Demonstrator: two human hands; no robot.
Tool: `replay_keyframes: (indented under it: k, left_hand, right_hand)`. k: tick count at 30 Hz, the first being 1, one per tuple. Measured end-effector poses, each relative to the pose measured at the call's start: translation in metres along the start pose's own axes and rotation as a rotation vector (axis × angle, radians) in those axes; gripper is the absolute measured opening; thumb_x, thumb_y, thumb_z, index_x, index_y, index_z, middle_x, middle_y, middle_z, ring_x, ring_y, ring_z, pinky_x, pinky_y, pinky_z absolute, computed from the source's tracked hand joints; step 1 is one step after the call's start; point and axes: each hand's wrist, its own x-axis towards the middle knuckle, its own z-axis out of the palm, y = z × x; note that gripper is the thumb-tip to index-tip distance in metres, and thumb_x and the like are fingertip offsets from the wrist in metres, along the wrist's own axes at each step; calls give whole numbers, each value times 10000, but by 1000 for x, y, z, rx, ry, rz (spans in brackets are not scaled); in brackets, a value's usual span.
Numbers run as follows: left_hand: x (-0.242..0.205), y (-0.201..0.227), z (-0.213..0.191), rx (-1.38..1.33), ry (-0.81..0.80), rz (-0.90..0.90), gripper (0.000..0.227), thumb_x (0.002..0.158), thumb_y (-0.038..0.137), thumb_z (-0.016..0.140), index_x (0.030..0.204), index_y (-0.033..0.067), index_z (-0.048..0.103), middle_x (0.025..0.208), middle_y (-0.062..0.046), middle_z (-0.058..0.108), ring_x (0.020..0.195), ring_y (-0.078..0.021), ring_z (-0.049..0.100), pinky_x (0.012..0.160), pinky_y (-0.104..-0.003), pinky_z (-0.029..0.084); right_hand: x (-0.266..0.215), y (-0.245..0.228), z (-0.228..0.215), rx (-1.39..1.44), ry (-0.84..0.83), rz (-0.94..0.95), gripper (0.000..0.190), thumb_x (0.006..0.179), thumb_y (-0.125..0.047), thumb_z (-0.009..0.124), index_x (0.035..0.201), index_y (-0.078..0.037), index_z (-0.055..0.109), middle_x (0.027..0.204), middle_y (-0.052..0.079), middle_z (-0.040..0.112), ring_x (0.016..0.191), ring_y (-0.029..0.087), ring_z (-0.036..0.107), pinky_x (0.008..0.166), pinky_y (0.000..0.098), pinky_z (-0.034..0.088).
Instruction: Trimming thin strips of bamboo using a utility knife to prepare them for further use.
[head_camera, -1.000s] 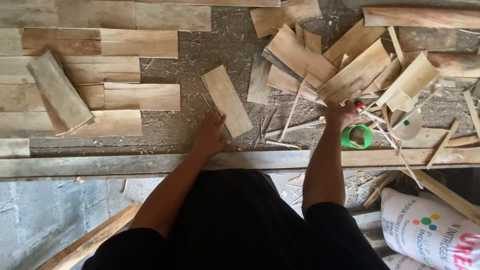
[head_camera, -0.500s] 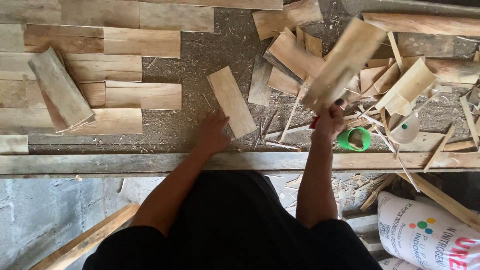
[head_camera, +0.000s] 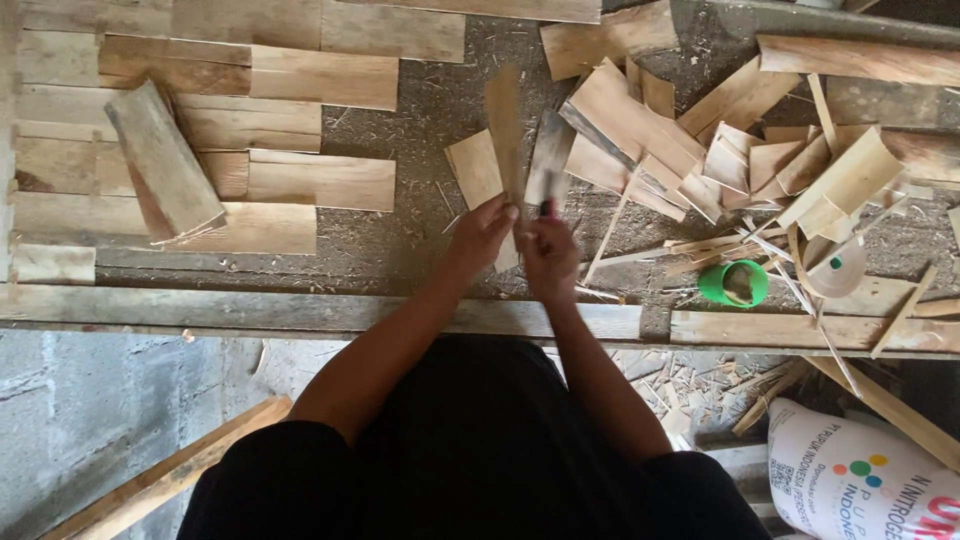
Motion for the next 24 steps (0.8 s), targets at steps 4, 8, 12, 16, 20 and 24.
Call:
replay_keyframes:
  k: [4,8,12,16,20,24]
  left_hand:
    - [-9,2,-11,-114,70,-141,414,1080,331,520,1358,33,590,1188,-218,719,1021,-308,713,885,-423,605]
    - [-2,-37,-31,-419,208,-274,314,1046,233,546,1246,17,657,1083,-186,748,860,-247,703,740,-375,600]
    - [4,-73,-54,-481,276,-307,296,1041,180,533,1247,17,670,1077,-128,752,868,-200,706,731,-336,593]
    - [1,-80,-71,-392,275,-286,304,1053,171,536,1260,3,683,1079,-121,750,879,-203,690,733,-327,564]
    - [0,-90,-81,-412,226,-285,294,1059,198,530,1280,59,664,1081,-72,742,889,-165,675,745,-309,552]
    - [0,-88,-83,-381,219,-258,294,1049,173,539,1260,45,698,1049,-87,747,842,-172,656,711,-324,545]
  right_hand:
    - [-2,-74,16,-348,-210,79,67,940,-108,750,957,-44,750,950,148,674,749,209,671,626,365,566]
    - [-10,-70,25,-193,-153,35,150,956,-103,722,1094,-49,739,1027,154,656,821,223,693,690,362,589]
    - [-14,-11,20,-267,30,23,173,973,-39,678,1138,-49,730,1064,165,662,784,224,663,592,322,574]
    - [-3,0,9,-298,-34,30,189,964,-22,682,1147,-35,727,1041,169,668,775,204,688,591,319,577]
    - [11,-1,11,-85,-126,240,157,988,-39,659,1132,-27,721,1085,184,680,753,178,754,557,302,618]
    - [18,8,24,-54,-230,444,167,1012,-116,666,1144,-25,714,1084,208,741,772,157,772,572,274,659]
